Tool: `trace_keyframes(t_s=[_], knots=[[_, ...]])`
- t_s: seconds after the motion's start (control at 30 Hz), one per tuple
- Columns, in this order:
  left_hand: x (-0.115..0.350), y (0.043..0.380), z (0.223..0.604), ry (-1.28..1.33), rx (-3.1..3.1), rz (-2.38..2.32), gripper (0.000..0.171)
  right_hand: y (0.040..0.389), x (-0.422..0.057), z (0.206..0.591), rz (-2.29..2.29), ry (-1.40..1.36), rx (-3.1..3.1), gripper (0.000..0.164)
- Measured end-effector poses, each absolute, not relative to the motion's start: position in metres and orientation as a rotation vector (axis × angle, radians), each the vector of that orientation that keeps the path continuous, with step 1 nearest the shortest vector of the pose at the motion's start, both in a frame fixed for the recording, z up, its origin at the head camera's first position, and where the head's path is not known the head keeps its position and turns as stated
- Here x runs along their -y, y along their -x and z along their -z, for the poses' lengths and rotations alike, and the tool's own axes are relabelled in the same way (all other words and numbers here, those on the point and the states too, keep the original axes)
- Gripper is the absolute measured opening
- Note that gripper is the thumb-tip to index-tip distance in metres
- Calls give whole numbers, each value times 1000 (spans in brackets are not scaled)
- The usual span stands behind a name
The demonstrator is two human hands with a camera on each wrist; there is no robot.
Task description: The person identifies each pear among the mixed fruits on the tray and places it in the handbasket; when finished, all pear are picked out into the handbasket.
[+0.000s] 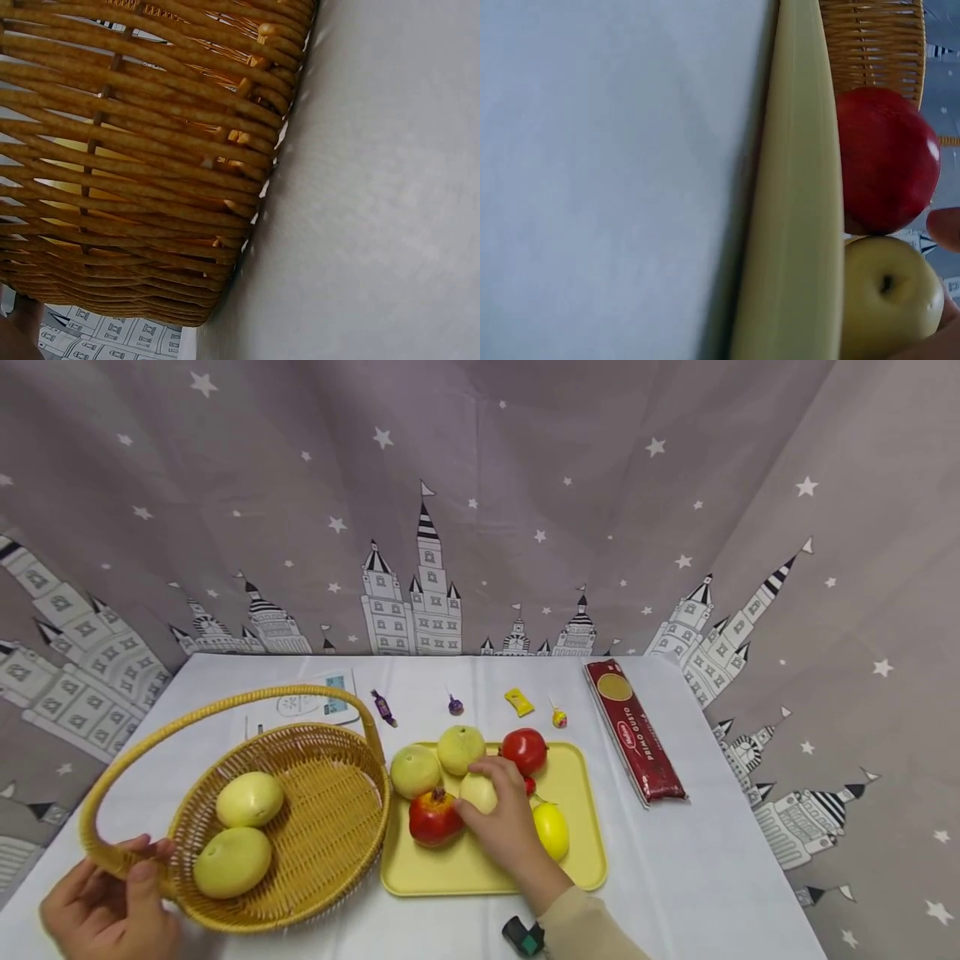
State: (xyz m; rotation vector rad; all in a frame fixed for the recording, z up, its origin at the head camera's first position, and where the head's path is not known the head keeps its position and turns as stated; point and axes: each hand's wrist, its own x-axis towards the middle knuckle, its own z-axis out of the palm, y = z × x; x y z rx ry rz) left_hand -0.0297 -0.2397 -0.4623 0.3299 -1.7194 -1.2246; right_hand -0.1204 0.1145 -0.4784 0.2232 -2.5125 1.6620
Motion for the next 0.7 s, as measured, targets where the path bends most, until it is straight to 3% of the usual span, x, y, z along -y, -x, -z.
trace_keyframes(t_s=[0.43, 0.7], knots=[[240, 27, 461, -341, 1782, 1194, 41, 125, -126, 489, -1677, -141, 2551, 45], [241, 27, 463, -304, 1730, 1248, 41, 124, -126, 475, -1774, -119, 2429, 49]])
